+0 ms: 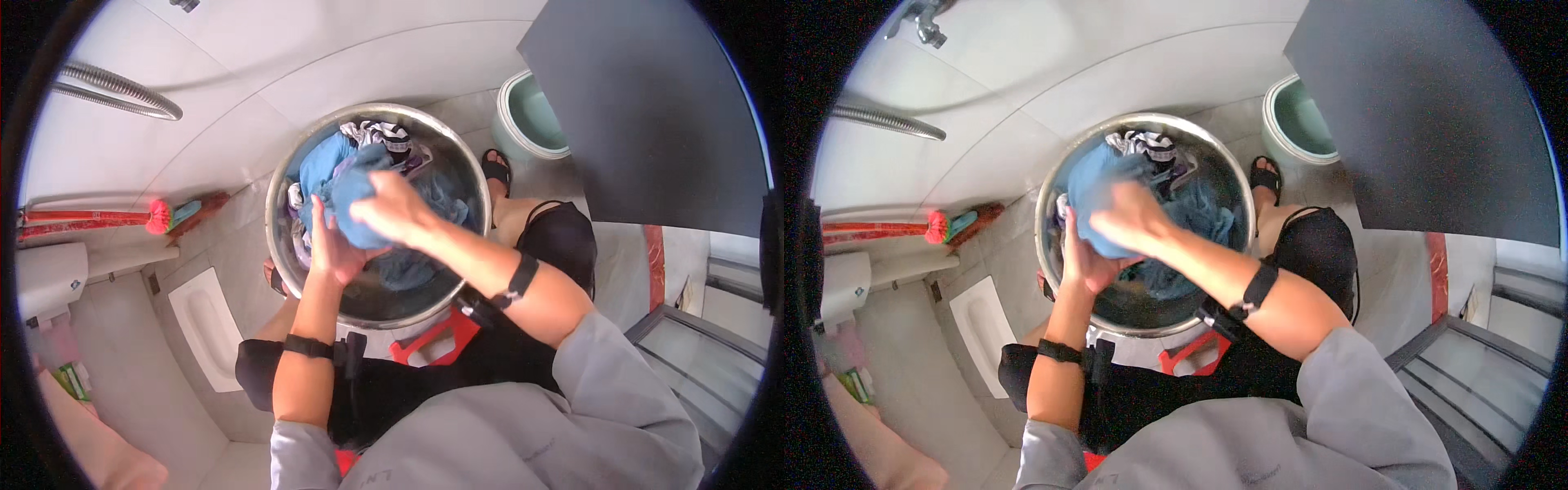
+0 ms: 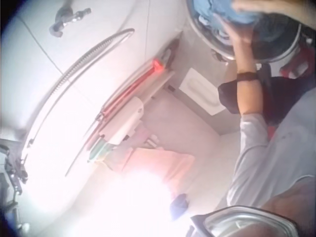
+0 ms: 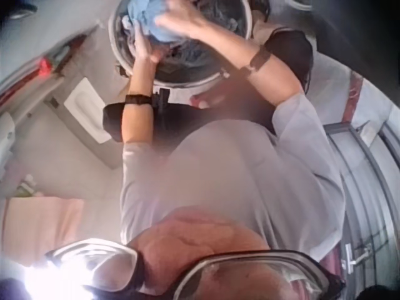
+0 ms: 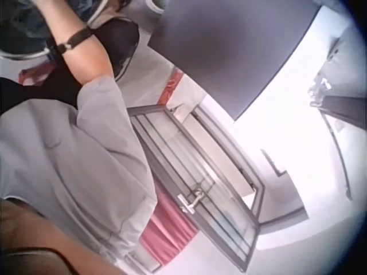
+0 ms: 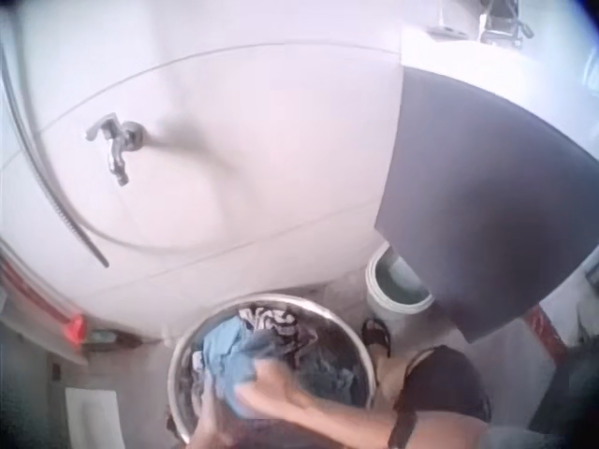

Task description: The person is washing various items of clothing by hand in a large metal basin, scrubbing them, pouring out used water, and refilling the basin from a faucet.

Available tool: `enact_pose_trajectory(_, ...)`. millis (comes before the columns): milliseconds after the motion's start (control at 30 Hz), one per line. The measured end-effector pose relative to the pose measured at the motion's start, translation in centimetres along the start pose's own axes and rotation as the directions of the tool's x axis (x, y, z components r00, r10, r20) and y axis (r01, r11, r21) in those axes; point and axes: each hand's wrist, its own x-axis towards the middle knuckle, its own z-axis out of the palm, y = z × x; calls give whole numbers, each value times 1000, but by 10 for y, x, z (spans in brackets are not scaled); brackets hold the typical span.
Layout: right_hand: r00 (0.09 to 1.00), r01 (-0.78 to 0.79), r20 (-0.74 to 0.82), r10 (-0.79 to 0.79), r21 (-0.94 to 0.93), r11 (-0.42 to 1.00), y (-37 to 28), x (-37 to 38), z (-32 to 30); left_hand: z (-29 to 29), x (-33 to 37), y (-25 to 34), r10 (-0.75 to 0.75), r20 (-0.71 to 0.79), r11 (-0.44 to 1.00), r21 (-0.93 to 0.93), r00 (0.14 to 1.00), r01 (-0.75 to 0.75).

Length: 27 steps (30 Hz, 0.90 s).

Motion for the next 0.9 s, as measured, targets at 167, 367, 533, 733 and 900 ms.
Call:
enact_pose_trajectory(167,957,283,100,-271,-519,807,11,-42,42,-48,49,-9,164,30,912,377,986,-163)
enact_pose_trajectory(367,881,432,101,-461,-567,701,54,-34,29,-25,44,-42,145,-290,988,87,946,-125)
enact_pose_trajectory(533,986,-109,-167,-15,-707,699,103,22,-12,-4,28,-46,26,-437,999,35,899,-12)
enact_pose_trajectory(733,952,-227,-285,108,-424,877,109,25,-13,2,11,-39,27,-315,994,111,949,9)
enact_pose_trajectory(900,985,-83,-174,0,-470,879,94,12,4,12,2,-29,-50,-296,982,161,954,101)
